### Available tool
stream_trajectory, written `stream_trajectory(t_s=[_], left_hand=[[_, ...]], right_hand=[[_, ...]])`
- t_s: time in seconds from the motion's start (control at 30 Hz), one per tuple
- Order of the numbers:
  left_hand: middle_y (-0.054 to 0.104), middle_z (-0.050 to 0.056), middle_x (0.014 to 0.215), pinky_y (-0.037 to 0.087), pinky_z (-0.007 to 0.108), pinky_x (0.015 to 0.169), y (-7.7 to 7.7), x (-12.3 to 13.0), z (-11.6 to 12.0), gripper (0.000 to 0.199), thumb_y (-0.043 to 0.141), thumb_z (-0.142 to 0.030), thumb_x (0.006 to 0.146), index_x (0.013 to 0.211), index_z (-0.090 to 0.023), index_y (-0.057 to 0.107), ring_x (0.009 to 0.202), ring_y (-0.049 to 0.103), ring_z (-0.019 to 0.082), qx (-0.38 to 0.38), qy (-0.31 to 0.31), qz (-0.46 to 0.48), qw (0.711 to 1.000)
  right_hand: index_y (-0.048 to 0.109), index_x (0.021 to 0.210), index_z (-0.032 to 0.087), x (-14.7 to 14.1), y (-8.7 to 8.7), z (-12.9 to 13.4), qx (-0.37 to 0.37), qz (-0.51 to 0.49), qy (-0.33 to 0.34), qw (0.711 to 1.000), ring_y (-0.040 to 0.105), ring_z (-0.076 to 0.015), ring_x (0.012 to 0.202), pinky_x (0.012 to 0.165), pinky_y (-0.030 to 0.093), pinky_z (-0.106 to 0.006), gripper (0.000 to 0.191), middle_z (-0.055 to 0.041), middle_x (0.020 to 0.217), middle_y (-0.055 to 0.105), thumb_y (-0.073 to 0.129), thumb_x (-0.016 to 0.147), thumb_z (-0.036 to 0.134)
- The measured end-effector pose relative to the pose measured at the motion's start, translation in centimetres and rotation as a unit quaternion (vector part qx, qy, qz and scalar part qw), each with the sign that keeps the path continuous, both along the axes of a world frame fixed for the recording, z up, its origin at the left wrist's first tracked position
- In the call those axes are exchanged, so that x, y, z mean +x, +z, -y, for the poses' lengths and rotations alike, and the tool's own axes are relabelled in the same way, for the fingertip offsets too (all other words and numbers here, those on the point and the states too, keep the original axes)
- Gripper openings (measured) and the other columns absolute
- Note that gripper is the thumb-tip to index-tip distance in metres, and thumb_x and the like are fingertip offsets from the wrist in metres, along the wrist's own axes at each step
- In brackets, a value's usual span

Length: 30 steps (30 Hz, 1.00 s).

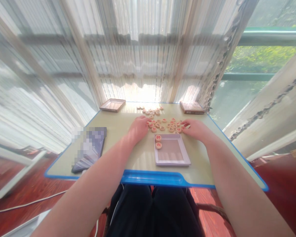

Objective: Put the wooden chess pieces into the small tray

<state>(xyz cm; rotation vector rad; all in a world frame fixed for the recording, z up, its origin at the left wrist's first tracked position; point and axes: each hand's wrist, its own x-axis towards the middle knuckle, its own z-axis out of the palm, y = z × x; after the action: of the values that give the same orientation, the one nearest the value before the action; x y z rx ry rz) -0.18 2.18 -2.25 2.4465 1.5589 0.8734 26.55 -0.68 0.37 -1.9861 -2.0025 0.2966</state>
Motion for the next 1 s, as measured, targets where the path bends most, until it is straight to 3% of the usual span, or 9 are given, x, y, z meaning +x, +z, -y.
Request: stream_trajectory(t_s=[0.23,0.47,0.7,1.0], left_hand=[[0.065,0.008,0.104,0.048,0.038,0.093,0.0,-0.1,0.1,0.031,0.044,-0.016,0.081,0.101,-0.018,0.069,0.100,0.059,0.023,-0.003,0.016,-0.033,0.999],[0.064,0.007,0.103,0.047,0.037,0.094,0.2,0.1,0.1,0.033,0.043,-0.014,0.080,0.101,-0.017,0.068,0.100,0.058,0.022,0.003,0.002,-0.024,1.000],[0.065,0.006,0.100,0.047,0.036,0.094,0.4,0.1,0.6,0.032,0.042,-0.017,0.080,0.098,-0.019,0.069,0.098,0.058,0.022,0.025,-0.014,-0.018,0.999],[0.064,0.008,0.106,0.045,0.038,0.096,0.4,0.0,0.4,0.035,0.041,-0.014,0.081,0.106,-0.019,0.066,0.105,0.055,0.024,0.020,-0.015,-0.004,1.000]], right_hand=[[0.067,0.106,0.018,0.2,-0.1,-0.1,-0.002,0.000,-0.011,1.000,0.062,-0.0219,0.081,0.071,0.044,-0.029,0.040,-0.0072,0.101,0.069,0.059,0.068,0.026],[0.071,0.097,0.023,-0.2,0.0,0.0,0.022,0.000,0.047,0.999,0.059,-0.0217,0.085,0.078,0.044,-0.032,0.034,-0.0068,0.101,0.065,0.060,0.070,0.039],[0.074,0.089,0.021,-0.8,0.4,0.4,0.020,-0.009,0.075,0.997,0.060,-0.0194,0.084,0.077,0.045,-0.028,0.026,-0.0058,0.098,0.065,0.060,0.072,0.034],[0.073,0.096,0.021,-0.6,0.1,0.0,0.028,-0.005,0.073,0.997,0.059,-0.0211,0.087,0.080,0.045,-0.030,0.030,-0.0075,0.100,0.064,0.061,0.071,0.033]])
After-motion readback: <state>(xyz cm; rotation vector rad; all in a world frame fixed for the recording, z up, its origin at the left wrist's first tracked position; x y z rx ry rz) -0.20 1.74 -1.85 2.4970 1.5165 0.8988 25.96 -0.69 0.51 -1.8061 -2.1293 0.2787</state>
